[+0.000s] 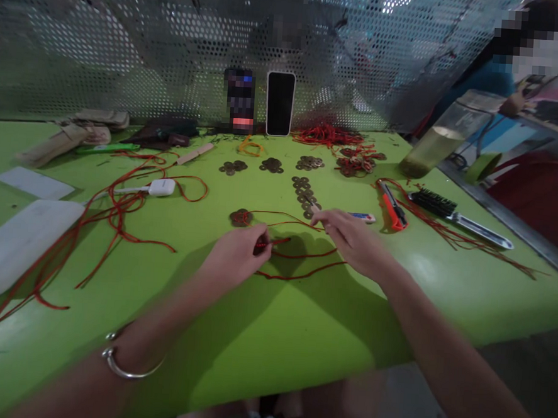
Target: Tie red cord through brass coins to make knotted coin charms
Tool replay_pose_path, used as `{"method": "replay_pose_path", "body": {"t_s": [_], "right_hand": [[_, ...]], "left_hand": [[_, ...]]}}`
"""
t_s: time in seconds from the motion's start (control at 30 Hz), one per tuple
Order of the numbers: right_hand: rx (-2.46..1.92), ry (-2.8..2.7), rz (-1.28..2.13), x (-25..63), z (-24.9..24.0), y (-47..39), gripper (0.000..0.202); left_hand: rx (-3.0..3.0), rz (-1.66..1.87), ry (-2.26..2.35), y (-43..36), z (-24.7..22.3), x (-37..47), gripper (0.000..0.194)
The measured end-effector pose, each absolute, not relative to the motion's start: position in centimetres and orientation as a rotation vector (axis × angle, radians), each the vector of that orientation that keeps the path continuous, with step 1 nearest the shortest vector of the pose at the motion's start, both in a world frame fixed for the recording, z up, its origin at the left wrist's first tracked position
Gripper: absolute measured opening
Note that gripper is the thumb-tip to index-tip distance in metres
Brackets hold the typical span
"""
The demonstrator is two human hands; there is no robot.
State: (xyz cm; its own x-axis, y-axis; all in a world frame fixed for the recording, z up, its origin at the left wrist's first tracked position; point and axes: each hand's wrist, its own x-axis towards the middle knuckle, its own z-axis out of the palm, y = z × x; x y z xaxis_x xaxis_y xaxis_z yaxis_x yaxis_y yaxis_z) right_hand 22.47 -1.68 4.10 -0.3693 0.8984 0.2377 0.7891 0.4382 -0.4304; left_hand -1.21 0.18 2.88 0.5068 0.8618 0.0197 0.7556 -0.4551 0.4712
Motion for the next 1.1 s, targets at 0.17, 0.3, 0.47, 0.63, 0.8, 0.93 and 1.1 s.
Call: {"method": "replay_pose_path", "body": {"t_s": [0.17,0.3,0.47,0.63,0.8,0.93,1.1], "right_hand": [[-1.392,-2.436,0.075,20.8,2.4,-0.7,0.022],[-1.355,-2.586,-0.176,20.0,1.9,-0.4,0.019],[-1.327,-2.669,-0.395,19.6,2.0,-0.5,0.023],[-1.301,-2.685,-0.488,19.4,1.8,-0.3,0.023],[-1.303,-2.678,-0.49,19.4,1.9,0.0,0.021],[-1.31,-2.651,-0.498,19.5,2.0,0.0,0.024],[-1.292,-2.646,-0.49,19.7,1.9,0.1,0.025]], "left_hand": [[2.277,0.291,1.34,0.3,2.9,-1.2,0.01],[2.359,0.347,1.328,0.4,2.8,-1.2,0.009],[2.398,0.37,1.321,0.3,2.5,-1.3,0.008],[2.413,0.356,1.338,0.2,2.6,-1.2,0.007],[2.399,0.341,1.321,0.2,2.5,-1.3,0.007],[2.397,0.345,1.322,0.3,2.5,-1.3,0.008],[2.383,0.35,1.321,0.3,2.5,-1.2,0.008]]}}
